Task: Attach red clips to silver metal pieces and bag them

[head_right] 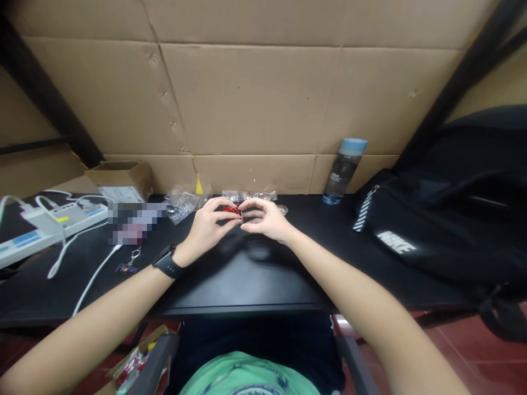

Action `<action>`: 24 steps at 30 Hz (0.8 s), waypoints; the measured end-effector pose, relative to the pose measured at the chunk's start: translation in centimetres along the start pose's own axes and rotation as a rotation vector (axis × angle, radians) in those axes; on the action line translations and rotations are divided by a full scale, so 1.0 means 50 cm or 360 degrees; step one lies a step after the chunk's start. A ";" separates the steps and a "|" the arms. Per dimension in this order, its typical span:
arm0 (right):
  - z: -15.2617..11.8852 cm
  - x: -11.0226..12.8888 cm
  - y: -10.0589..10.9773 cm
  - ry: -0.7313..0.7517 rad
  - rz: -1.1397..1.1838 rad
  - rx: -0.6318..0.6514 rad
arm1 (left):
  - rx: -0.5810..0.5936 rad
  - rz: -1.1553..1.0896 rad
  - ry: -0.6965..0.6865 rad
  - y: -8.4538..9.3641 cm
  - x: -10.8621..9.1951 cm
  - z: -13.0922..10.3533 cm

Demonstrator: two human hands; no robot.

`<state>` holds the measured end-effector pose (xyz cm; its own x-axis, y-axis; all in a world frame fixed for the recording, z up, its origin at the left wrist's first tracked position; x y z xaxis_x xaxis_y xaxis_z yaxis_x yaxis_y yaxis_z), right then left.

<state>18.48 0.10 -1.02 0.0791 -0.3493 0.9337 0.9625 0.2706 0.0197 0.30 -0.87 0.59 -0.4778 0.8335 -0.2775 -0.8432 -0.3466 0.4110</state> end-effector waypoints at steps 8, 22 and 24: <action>-0.002 0.000 -0.009 0.0131 -0.0105 -0.0013 | 0.0068 0.0000 0.0204 -0.005 0.010 -0.005; -0.014 0.017 -0.026 0.0630 -0.0658 -0.0105 | 0.0204 -0.0335 0.0698 -0.022 0.064 -0.019; -0.016 0.022 -0.029 0.0694 -0.0741 -0.0079 | 0.0234 -0.0491 0.0861 -0.027 0.076 -0.023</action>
<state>17.37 -1.41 -0.29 -0.2616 -0.7562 0.5998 0.9316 -0.0354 0.3617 -0.63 2.27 -2.01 -0.3076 0.5372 -0.7854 -0.9376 -0.0307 0.3463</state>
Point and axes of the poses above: each hand's wrist, its own z-axis towards the middle knuckle, its own y-axis out of the back of the hand, x = y × z, the point moved 4 cm from there along z, towards the middle knuckle, and after that the axes turned 9 degrees about -x, right-handed, at the moved point
